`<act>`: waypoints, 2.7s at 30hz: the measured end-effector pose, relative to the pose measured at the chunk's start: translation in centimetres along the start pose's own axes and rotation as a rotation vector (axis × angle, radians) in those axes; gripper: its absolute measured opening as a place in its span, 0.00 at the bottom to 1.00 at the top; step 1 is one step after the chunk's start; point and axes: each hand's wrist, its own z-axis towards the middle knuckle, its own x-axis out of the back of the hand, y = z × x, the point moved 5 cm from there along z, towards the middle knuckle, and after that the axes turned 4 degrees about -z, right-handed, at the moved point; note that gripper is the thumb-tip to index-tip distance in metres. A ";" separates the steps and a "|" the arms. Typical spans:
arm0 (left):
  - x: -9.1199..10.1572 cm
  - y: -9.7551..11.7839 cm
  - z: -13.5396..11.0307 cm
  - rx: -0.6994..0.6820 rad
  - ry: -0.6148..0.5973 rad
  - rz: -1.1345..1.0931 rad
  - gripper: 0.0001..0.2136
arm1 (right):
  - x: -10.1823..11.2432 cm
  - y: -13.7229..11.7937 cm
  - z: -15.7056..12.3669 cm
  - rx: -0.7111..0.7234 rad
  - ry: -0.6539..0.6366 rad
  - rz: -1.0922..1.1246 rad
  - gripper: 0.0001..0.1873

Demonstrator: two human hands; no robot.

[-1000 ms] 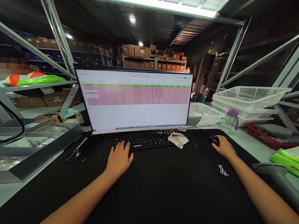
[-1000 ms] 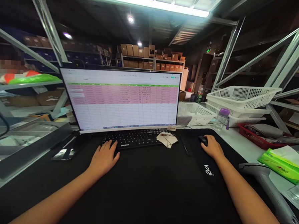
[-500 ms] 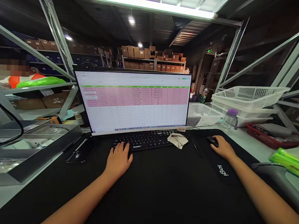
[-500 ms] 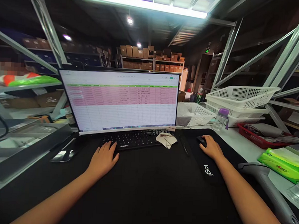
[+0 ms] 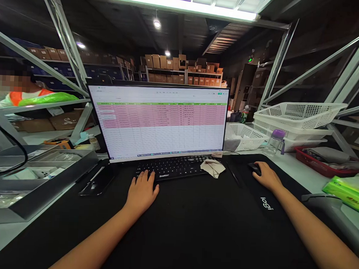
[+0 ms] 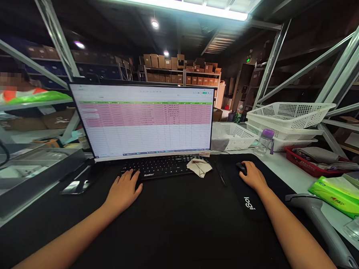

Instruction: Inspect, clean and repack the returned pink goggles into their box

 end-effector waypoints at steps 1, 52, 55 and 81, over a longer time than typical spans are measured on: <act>0.0 0.0 0.0 0.000 0.000 -0.001 0.26 | -0.1 0.1 0.0 0.004 0.000 0.000 0.24; -0.1 0.0 0.1 0.000 0.005 0.005 0.26 | -0.9 0.7 0.2 0.046 0.057 0.041 0.20; -0.2 0.0 0.1 0.001 -0.007 0.012 0.26 | -1.0 0.8 0.2 0.047 0.063 0.041 0.20; -0.4 -0.1 0.1 -0.001 0.024 -0.022 0.26 | -1.2 1.0 0.0 0.046 0.067 0.026 0.21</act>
